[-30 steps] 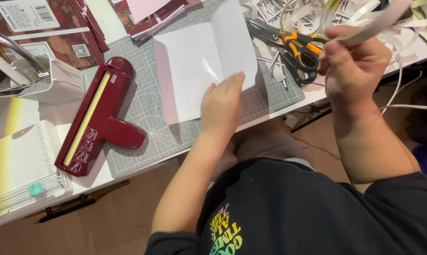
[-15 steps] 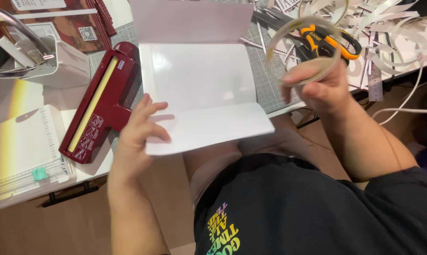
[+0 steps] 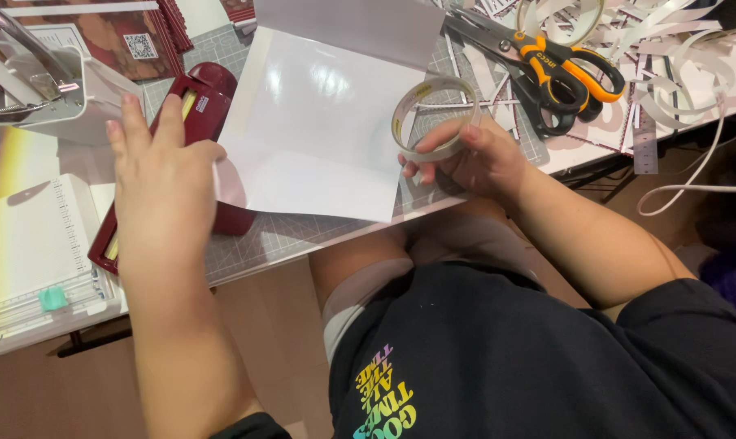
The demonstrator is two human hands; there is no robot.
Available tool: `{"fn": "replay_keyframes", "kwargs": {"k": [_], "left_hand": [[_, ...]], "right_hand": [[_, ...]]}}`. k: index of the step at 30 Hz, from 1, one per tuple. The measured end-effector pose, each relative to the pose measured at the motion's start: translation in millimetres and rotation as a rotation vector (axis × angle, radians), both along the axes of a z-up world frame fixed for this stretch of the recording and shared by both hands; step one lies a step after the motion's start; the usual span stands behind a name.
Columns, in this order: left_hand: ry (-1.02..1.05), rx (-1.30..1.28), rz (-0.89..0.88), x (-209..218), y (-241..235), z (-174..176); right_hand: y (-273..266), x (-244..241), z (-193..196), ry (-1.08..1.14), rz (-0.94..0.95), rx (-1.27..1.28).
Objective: The person places items into a white envelope, applies adhesive tape from a roll to seal the edges, and uses scissors to cut the tape.
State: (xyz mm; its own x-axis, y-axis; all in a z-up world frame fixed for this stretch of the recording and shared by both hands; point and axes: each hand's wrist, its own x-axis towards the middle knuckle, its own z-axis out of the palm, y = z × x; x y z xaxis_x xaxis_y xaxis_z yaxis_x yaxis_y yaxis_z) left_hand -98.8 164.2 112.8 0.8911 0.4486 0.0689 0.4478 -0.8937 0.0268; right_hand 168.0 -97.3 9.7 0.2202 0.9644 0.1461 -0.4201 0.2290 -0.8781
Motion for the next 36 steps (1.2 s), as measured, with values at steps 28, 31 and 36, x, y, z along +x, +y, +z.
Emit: {"fn": "replay_keyframes", "kwargs": {"k": [28, 31, 36], "left_hand": [[-0.340, -0.888, -0.040, 59, -110, -52], [-0.387, -0.955, 0.091, 61, -114, -55], [-0.506, -0.971, 0.134, 59, -123, -50]], "right_hand": [[17, -18, -26, -0.314, -0.139, 0.242], [18, -23, -15, -0.378, -0.152, 0.225], [14, -23, -13, -0.430, -0.211, 0.112]]}}
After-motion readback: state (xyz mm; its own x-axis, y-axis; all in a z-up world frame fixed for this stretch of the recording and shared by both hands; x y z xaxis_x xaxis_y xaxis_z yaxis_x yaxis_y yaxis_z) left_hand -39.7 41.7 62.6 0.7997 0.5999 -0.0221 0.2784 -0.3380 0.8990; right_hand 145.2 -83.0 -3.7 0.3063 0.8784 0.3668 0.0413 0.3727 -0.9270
